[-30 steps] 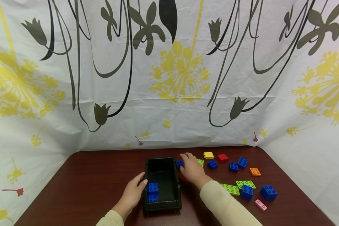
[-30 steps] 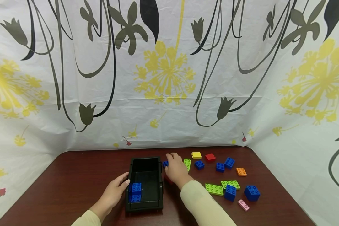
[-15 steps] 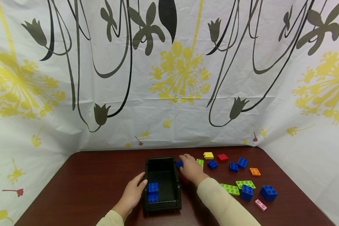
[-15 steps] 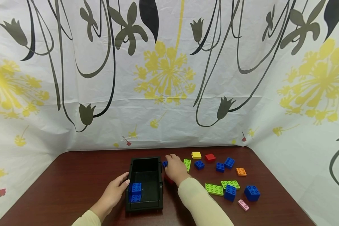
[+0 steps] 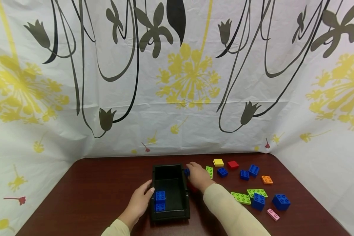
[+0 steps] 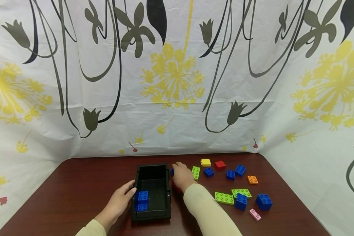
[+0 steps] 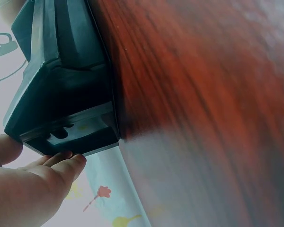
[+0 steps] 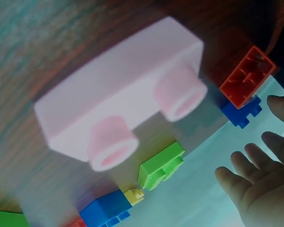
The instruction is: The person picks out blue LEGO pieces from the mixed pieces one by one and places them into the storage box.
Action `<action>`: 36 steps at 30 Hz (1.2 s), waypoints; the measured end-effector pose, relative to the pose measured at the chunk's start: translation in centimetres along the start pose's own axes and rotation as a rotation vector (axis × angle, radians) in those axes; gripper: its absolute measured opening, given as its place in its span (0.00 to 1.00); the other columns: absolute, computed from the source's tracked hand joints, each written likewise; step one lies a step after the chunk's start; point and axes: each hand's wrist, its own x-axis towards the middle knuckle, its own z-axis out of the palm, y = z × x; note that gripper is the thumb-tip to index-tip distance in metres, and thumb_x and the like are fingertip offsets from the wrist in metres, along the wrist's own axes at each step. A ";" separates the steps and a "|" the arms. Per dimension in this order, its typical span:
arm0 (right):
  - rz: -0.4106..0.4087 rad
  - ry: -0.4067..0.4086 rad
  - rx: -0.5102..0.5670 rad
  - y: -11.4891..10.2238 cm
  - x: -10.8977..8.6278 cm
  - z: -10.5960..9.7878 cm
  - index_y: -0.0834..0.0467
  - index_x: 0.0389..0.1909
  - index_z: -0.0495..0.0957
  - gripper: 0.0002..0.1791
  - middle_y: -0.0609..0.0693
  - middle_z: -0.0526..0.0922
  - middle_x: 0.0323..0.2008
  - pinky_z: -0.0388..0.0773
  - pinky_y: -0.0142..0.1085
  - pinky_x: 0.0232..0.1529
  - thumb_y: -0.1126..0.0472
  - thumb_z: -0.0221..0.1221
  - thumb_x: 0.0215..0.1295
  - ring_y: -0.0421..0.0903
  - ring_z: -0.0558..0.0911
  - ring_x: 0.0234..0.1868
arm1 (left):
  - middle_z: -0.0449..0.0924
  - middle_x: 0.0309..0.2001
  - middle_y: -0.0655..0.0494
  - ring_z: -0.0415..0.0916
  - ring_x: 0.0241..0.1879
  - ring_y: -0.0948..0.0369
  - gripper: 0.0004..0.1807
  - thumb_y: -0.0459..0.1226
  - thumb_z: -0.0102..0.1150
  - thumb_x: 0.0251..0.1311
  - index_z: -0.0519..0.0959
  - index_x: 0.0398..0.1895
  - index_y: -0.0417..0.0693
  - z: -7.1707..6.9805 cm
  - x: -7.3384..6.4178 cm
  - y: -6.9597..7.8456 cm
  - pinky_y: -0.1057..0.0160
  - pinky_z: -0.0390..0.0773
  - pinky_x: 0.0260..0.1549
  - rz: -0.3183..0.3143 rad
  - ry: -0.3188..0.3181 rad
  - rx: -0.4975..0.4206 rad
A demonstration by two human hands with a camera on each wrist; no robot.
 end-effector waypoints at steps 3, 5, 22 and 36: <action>-0.001 -0.015 -0.004 0.0 0.1 0.1 0.63 0.62 0.73 0.24 0.59 0.70 0.64 0.76 0.50 0.55 0.65 0.61 0.64 0.57 0.71 0.64 | 0.62 0.68 0.32 0.56 0.68 0.36 0.27 0.38 0.46 0.73 0.61 0.70 0.35 0.0 0.0 0.0 0.36 0.62 0.61 0.000 -0.004 -0.002; -0.003 -0.025 -0.014 0.1 0.2 0.1 0.62 0.62 0.73 0.24 0.58 0.70 0.65 0.75 0.49 0.56 0.66 0.60 0.64 0.57 0.70 0.65 | 0.62 0.68 0.33 0.56 0.68 0.36 0.27 0.38 0.46 0.73 0.61 0.70 0.35 0.0 0.0 0.0 0.36 0.62 0.61 0.000 -0.004 -0.002; -0.011 -0.048 0.000 0.6 0.9 0.9 0.61 0.60 0.74 0.23 0.57 0.74 0.62 0.72 0.50 0.60 0.72 0.58 0.63 0.56 0.72 0.64 | 0.62 0.67 0.33 0.57 0.68 0.37 0.26 0.37 0.46 0.73 0.61 0.70 0.35 0.0 -0.2 0.1 0.36 0.62 0.61 0.015 0.007 0.000; -0.007 -0.071 0.008 0.7 1.5 1.3 0.61 0.60 0.75 0.21 0.57 0.74 0.62 0.71 0.50 0.61 0.73 0.54 0.66 0.56 0.73 0.63 | 0.62 0.67 0.33 0.57 0.67 0.37 0.26 0.37 0.46 0.73 0.62 0.70 0.35 0.0 -0.1 0.0 0.36 0.63 0.60 0.007 0.001 -0.003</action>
